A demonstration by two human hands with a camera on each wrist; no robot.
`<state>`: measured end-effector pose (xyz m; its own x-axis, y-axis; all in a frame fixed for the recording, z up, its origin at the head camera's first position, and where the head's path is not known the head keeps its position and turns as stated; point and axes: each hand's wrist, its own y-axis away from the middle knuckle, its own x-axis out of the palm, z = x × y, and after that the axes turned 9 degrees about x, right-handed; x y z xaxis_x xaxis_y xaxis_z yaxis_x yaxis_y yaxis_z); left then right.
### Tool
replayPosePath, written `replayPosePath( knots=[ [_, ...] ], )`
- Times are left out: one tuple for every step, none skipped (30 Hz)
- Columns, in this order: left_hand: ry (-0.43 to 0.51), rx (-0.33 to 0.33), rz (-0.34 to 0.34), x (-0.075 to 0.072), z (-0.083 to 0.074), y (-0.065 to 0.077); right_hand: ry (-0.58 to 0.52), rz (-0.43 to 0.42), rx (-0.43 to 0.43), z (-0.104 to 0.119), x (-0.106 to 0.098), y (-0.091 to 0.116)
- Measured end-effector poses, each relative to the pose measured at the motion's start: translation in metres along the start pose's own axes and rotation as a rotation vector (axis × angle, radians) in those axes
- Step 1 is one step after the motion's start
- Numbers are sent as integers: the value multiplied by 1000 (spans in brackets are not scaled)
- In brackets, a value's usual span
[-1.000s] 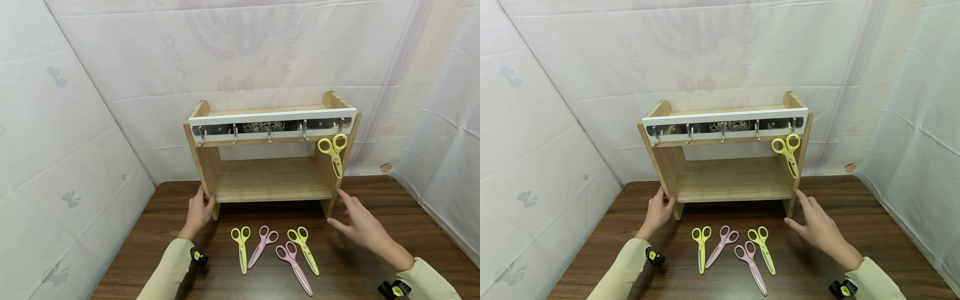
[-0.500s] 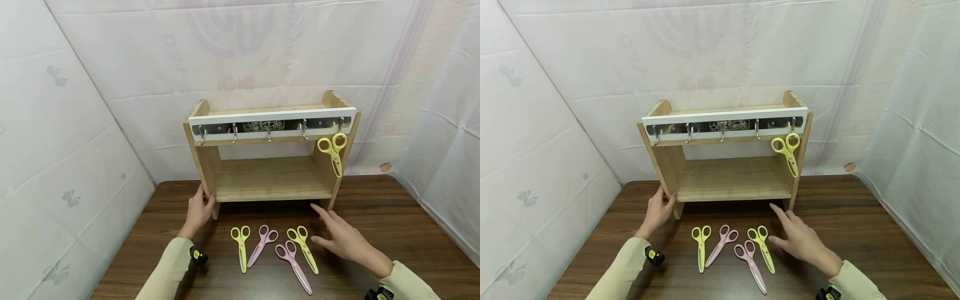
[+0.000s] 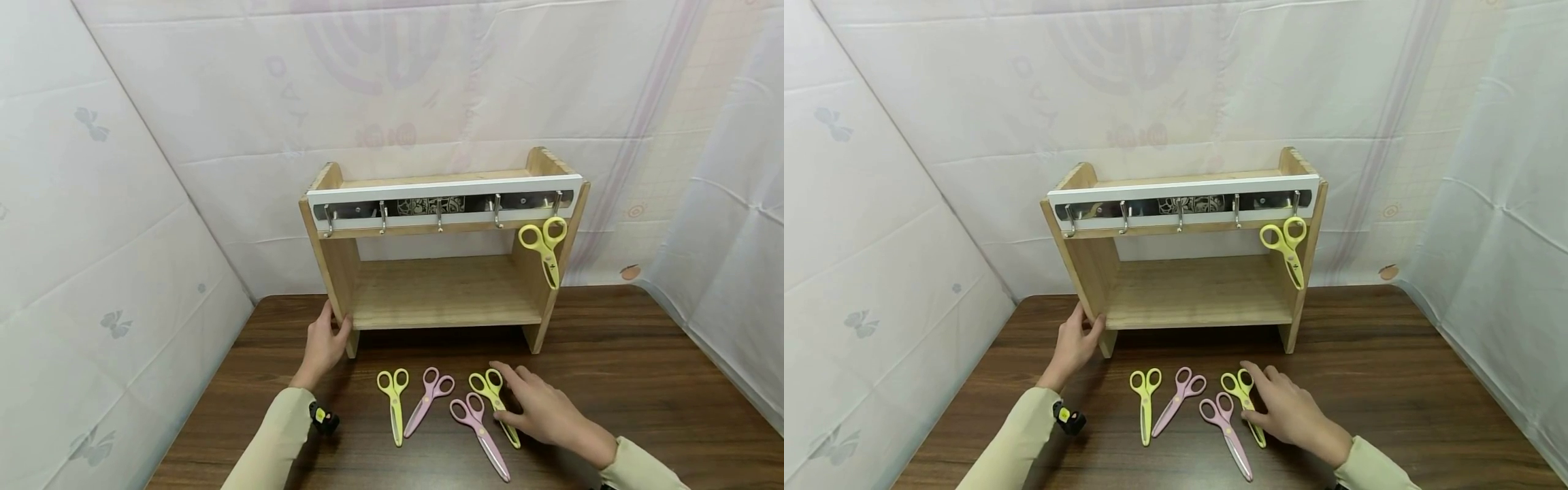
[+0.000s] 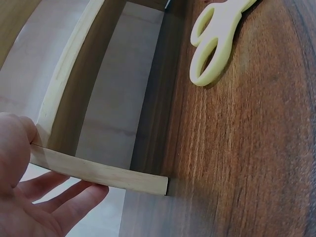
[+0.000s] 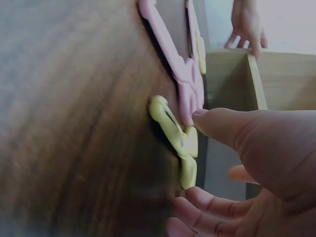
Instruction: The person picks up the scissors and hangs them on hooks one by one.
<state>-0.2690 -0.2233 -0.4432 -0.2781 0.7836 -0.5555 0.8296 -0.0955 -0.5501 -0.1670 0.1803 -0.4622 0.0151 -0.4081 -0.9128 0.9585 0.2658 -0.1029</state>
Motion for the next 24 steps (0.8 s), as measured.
replayPosePath(
  knots=[
    [0, 0, 1, 0, 0, 0, 6, 4, 4, 0, 2, 1],
    [-1, 0, 1, 0, 0, 0, 10, 9, 9, 1, 3, 1],
    [-2, 1, 1, 0, 0, 0, 14, 12, 13, 1, 5, 2],
    [-2, 0, 1, 0, 0, 0, 16, 14, 17, 2, 6, 2],
    [-3, 1, 0, 0, 0, 0, 15, 18, 26, 2, 7, 2],
    [-4, 2, 0, 0, 0, 0, 12, 21, 30, 3, 8, 3],
    [-5, 2, 0, 0, 0, 0, 10, 28, 34, 3, 8, 3],
    [-6, 2, -1, 0, 0, 0, 10, 34, 37, 4, 9, 3],
    [-9, 2, -3, 0, 0, 0, 10, 39, 40, 4, 9, 4],
    [-10, 0, -2, 0, 0, 0, 11, 43, 42, 5, 10, 4],
    [-10, -1, -3, 0, 0, 0, 15, 45, 44, 5, 10, 4],
    [-11, -3, -3, 0, 0, 1, 19, 45, 41, 5, 10, 5],
    [-10, -4, -4, 0, 0, 1, 24, 45, 41, 6, 11, 5],
    [-9, -6, -4, 0, 0, 1, 29, 43, 42, 6, 11, 5],
    [-8, -6, -3, 0, 0, 0, 31, 42, 43, 7, 11, 5],
    [-6, -7, -2, 0, 0, 0, 34, 40, 41, 7, 12, 6],
    [-5, -7, -2, 0, 0, 0, 36, 37, 39, 7, 12, 6],
    [-4, -9, 0, 0, 0, 0, 38, 34, 36, 8, 12, 6],
    [-3, -10, 1, 0, 0, 0, 40, 34, 33, 8, 13, 7],
    [-4, -12, 2, 0, 0, 0, 41, 33, 28, 8, 13, 7],
    [-4, -13, 3, 0, 0, 0, 40, 35, 25, 8, 13, 7],
    [-4, -15, 3, 0, -1, 1, 39, 35, 21, 8, 14, 8],
    [-4, -16, 4, 0, -1, 0, 40, 35, 18, 8, 14, 8],
    [-5, -17, 4, 0, -1, 0, 39, 35, 17, 9, 14, 8]
  ],
)
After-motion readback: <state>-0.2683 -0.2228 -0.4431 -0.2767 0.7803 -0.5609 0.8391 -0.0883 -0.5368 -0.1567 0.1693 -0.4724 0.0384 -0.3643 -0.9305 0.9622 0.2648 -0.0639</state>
